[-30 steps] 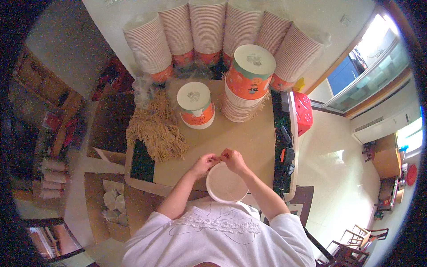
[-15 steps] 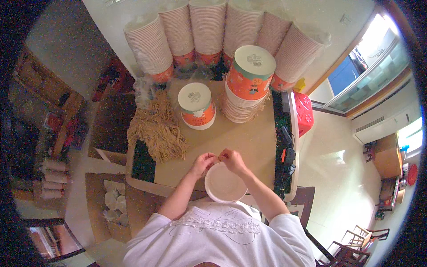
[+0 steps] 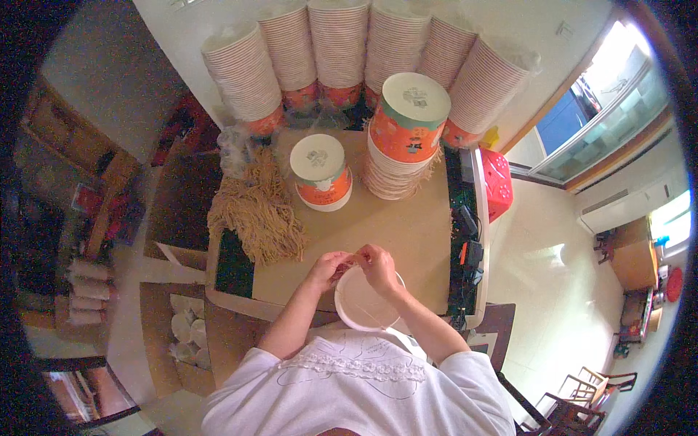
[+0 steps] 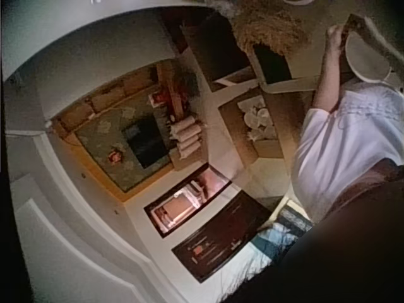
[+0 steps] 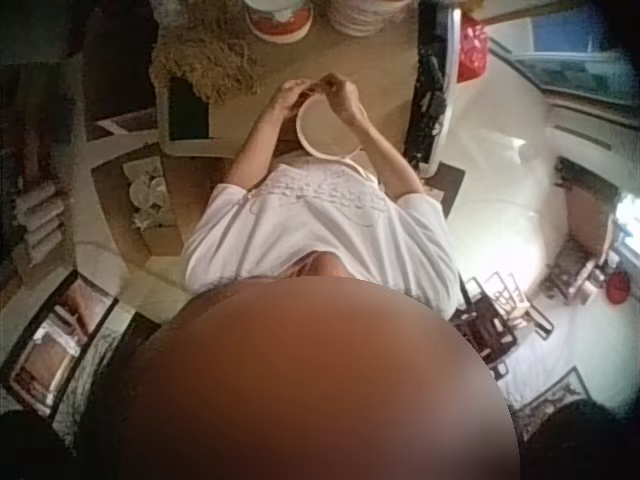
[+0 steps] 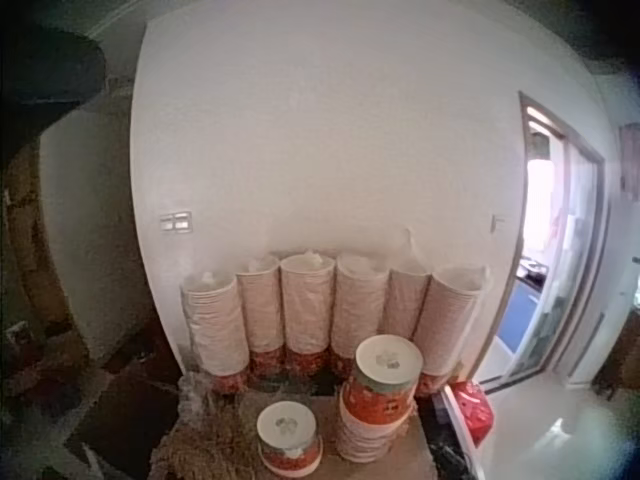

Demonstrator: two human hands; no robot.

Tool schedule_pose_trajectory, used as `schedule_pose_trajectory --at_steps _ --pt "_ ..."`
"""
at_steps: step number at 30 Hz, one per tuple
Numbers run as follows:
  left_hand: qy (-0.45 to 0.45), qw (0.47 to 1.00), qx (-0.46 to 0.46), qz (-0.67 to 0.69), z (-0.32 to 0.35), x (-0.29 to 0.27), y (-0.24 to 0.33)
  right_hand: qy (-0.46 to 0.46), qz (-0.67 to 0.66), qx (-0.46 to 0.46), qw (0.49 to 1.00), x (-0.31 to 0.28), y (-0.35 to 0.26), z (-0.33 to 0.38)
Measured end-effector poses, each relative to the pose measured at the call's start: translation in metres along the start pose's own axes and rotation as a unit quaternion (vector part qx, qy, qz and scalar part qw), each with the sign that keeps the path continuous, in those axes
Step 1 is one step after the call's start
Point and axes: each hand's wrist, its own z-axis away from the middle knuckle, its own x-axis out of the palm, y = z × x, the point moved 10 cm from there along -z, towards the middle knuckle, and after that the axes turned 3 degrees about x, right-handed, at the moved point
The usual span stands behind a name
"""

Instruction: Thread string through paper bowls and stack them for packaging.

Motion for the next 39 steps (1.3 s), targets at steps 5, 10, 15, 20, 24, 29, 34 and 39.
schedule_pose_trajectory --at_steps 5,10,15,20,24,29,34,39 --pt "-0.012 1.000 0.008 0.022 -0.008 -0.021 -0.011 -0.024 0.009 -0.005 1.000 0.003 -0.013 0.003" --pt "0.004 1.000 0.017 0.025 -0.012 -0.021 -0.012 -0.024 -0.028 0.018 0.999 0.005 0.003 0.000" --pt "0.012 1.000 0.015 0.016 -0.009 -0.022 -0.009 -0.008 -0.052 0.027 0.998 0.001 -0.010 0.004" --pt "0.017 1.000 -0.002 -0.004 -0.008 -0.022 -0.011 0.046 0.031 -0.064 0.996 -0.005 -0.027 0.008" --pt "-0.003 1.000 0.003 -0.004 -0.011 -0.025 -0.016 0.043 0.021 -0.036 0.998 -0.001 -0.021 0.009" --pt "0.007 0.998 -0.003 0.060 -0.004 -0.014 -0.011 0.085 0.102 -0.145 0.980 -0.006 -0.046 0.015" --pt "0.014 0.997 -0.019 0.074 -0.005 -0.018 -0.017 0.096 0.116 -0.176 0.973 -0.006 -0.051 0.018" --pt "0.005 0.997 -0.033 0.076 -0.004 -0.016 -0.017 0.090 0.119 -0.176 0.973 -0.005 -0.048 0.019"
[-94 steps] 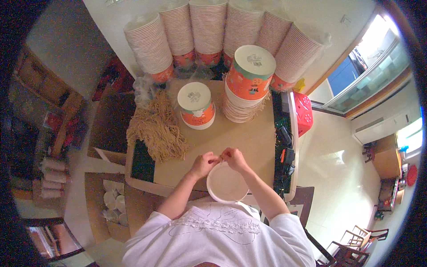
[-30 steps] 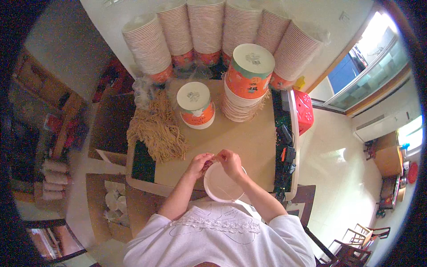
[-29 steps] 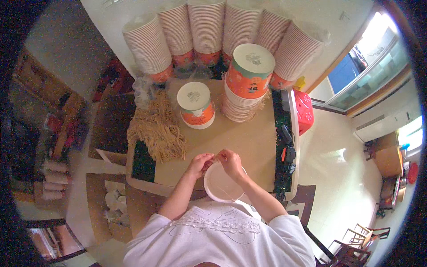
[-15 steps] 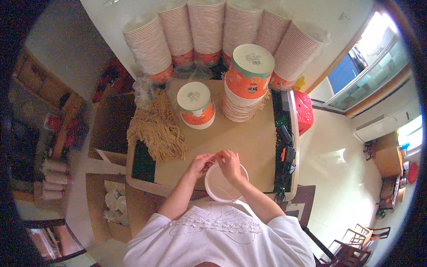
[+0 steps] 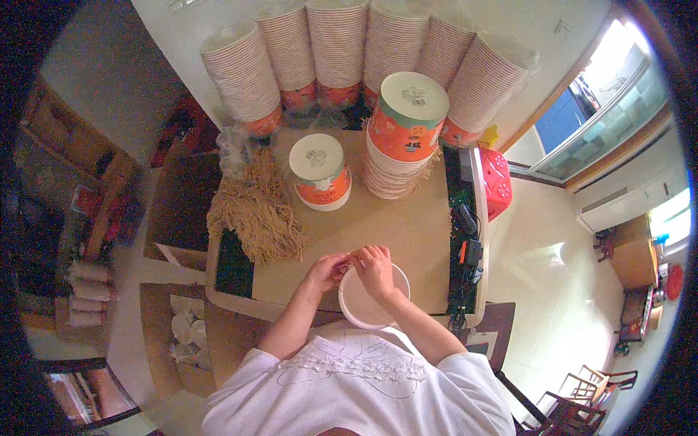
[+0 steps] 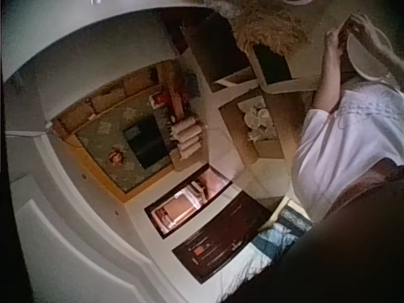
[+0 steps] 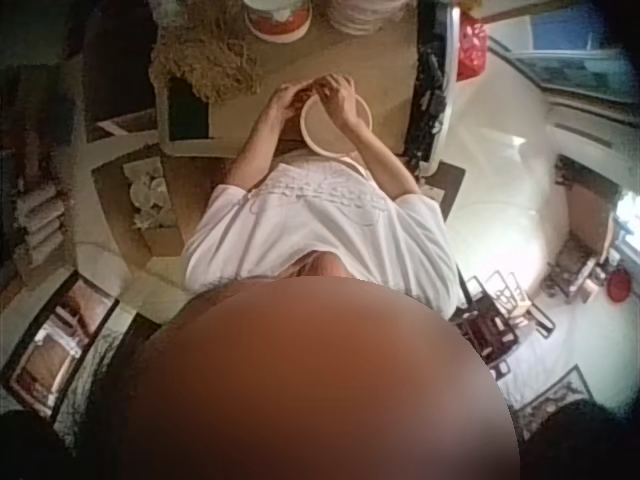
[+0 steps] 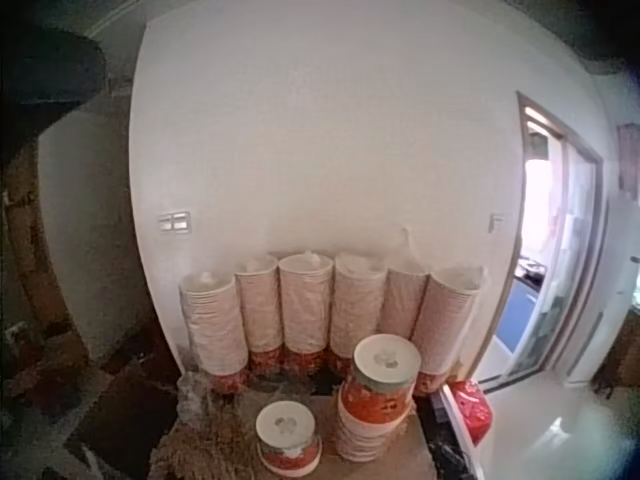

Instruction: Thread string through paper bowls and stack them for packaging.

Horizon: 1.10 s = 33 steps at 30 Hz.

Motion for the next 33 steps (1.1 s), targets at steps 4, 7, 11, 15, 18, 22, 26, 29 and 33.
schedule_pose_trajectory --at_steps 4,7,11,15,18,22,26,29,33 --pt "-0.010 1.000 -0.002 0.011 -0.004 -0.004 -0.004 -0.002 0.003 -0.008 1.000 0.000 -0.001 0.003" --pt "-0.009 1.000 0.012 0.003 -0.005 -0.007 -0.003 -0.003 -0.001 -0.013 1.000 0.000 -0.003 0.003" --pt "0.013 1.000 0.016 0.014 0.001 0.003 0.003 -0.016 -0.053 0.038 0.998 0.002 0.013 0.005" --pt "0.008 1.000 0.020 -0.017 0.006 0.011 0.008 -0.016 -0.114 0.102 0.988 -0.001 0.025 -0.002" --pt "-0.020 0.997 0.021 -0.067 0.003 0.008 0.008 -0.051 -0.143 0.125 0.980 -0.001 0.026 -0.007" --pt "-0.020 0.993 0.054 -0.099 0.002 0.009 0.013 -0.110 -0.157 0.167 0.967 0.010 0.042 -0.006" --pt "0.012 0.987 0.083 -0.136 0.002 0.006 0.017 -0.198 -0.157 0.192 0.948 0.028 0.058 -0.001" --pt "0.013 0.982 0.100 -0.157 0.004 0.007 0.021 -0.230 -0.156 0.208 0.938 0.030 0.065 -0.001" --pt "0.022 0.976 0.110 -0.184 0.004 0.005 0.025 -0.256 -0.152 0.250 0.921 0.035 0.074 0.003"
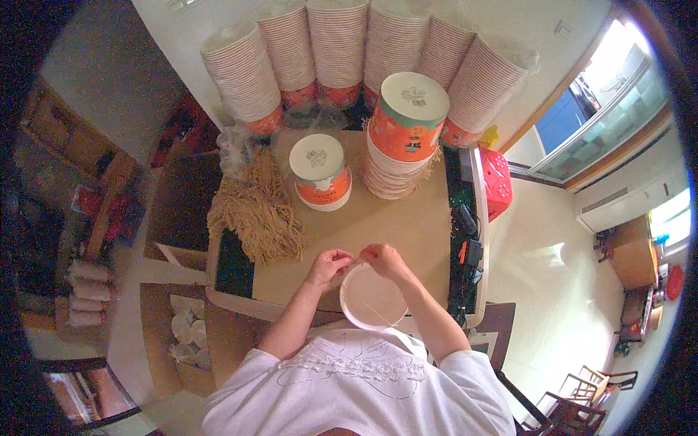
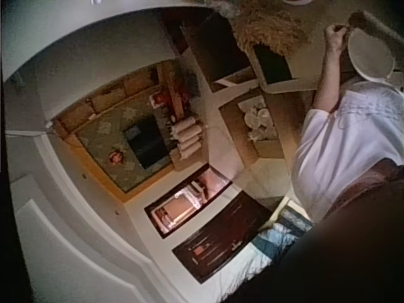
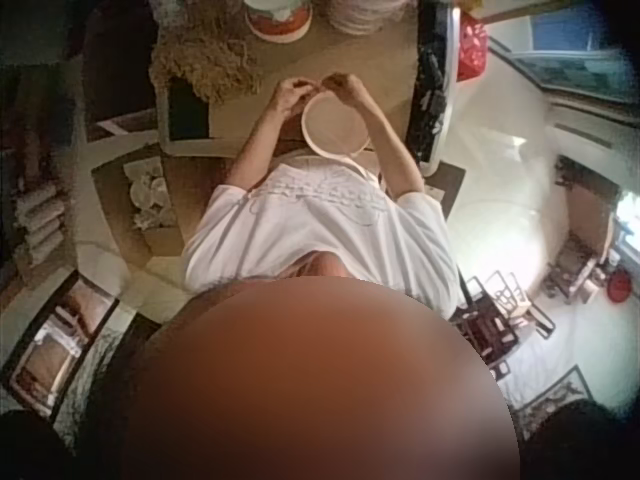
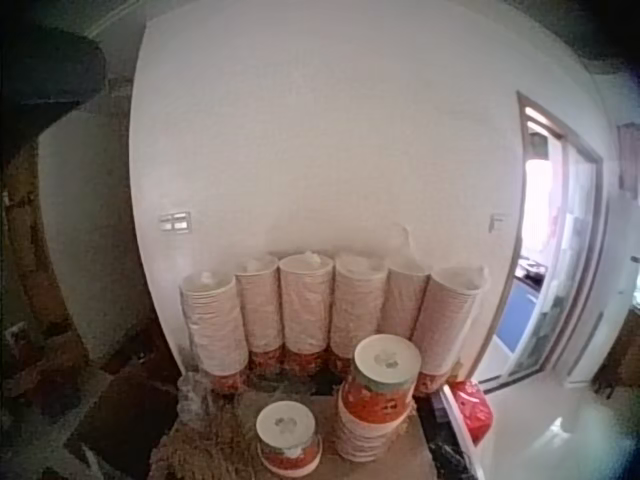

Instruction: Thread string through paper bowls and stack them for packaging.

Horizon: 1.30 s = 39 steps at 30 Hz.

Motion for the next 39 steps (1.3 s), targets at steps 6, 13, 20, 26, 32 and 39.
schedule_pose_trajectory --at_steps 6,13,20,26,32,39 --pt "0.004 1.000 -0.003 -0.012 0.000 0.002 0.001 -0.013 -0.001 -0.030 0.999 0.005 -0.006 -0.001" --pt "-0.008 1.000 -0.027 -0.005 0.001 0.005 0.000 0.115 0.040 -0.082 0.989 -0.008 -0.026 0.012" --pt "-0.006 0.998 -0.036 0.045 0.000 0.006 -0.007 0.204 0.111 -0.174 0.957 -0.009 -0.058 0.036" --pt "-0.005 0.995 -0.059 0.076 0.000 0.005 -0.011 0.243 0.163 -0.215 0.932 -0.008 -0.068 0.048" --pt "0.017 0.993 -0.053 0.106 0.000 0.001 -0.009 0.239 0.179 -0.234 0.925 -0.004 -0.070 0.052" --pt "0.011 0.996 -0.047 0.081 0.001 0.000 -0.008 0.238 0.163 -0.231 0.929 -0.005 -0.066 0.052"
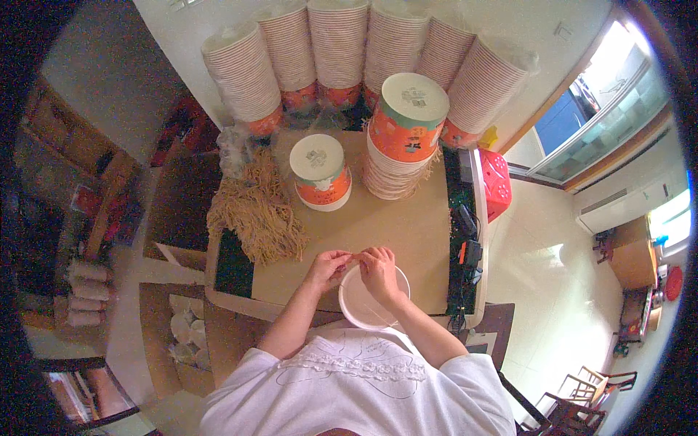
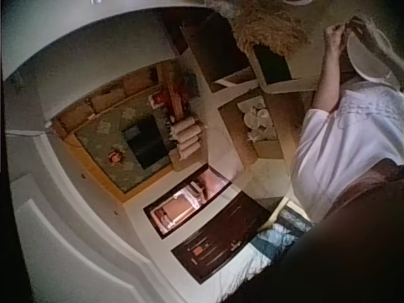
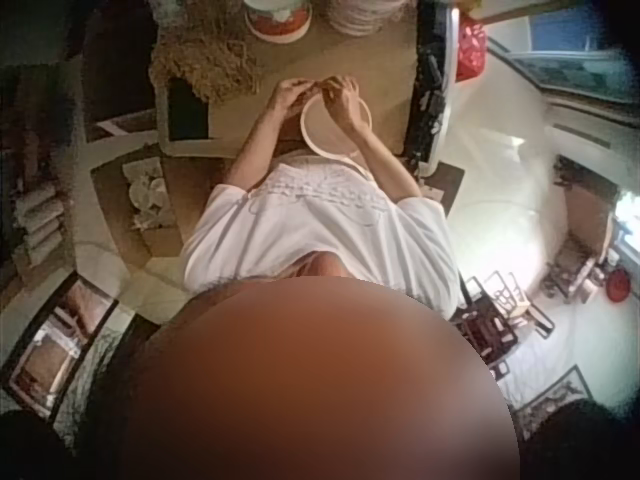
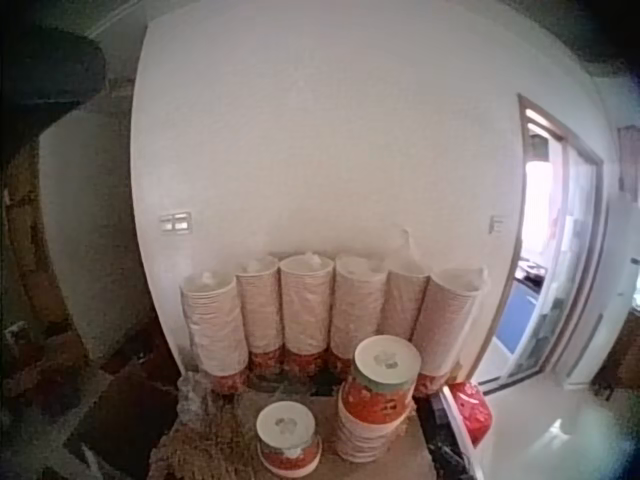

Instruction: Thread string through paper bowls and stack them for packaging.

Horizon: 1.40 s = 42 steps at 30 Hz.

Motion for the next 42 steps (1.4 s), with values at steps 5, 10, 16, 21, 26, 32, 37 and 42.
schedule_pose_trajectory --at_steps 5,10,16,21,26,32,37,42 --pt "-0.012 1.000 0.004 -0.018 0.001 0.001 0.001 -0.035 -0.032 0.014 0.999 0.006 0.008 -0.004" --pt "-0.005 0.998 0.027 -0.058 -0.003 -0.001 0.004 -0.127 -0.154 0.138 0.970 0.023 0.039 -0.012" --pt "0.004 0.995 0.035 -0.092 -0.002 -0.002 0.006 -0.169 -0.154 0.179 0.957 0.032 0.044 -0.013" --pt "-0.005 0.994 0.054 -0.093 -0.001 -0.003 0.009 -0.166 -0.158 0.176 0.957 0.038 0.049 -0.011" --pt "0.002 0.996 0.076 -0.040 0.007 0.009 0.026 -0.166 -0.145 0.176 0.959 0.036 0.050 -0.013" --pt "0.007 0.994 0.068 -0.090 0.002 0.000 0.014 -0.153 -0.157 0.168 0.961 0.033 0.047 -0.012" --pt "0.008 0.989 0.091 -0.114 0.004 0.005 0.019 -0.117 -0.140 0.132 0.974 0.031 0.043 -0.012" --pt "0.027 0.992 0.106 -0.055 0.008 0.007 0.029 -0.113 -0.142 0.131 0.975 0.029 0.038 -0.012"
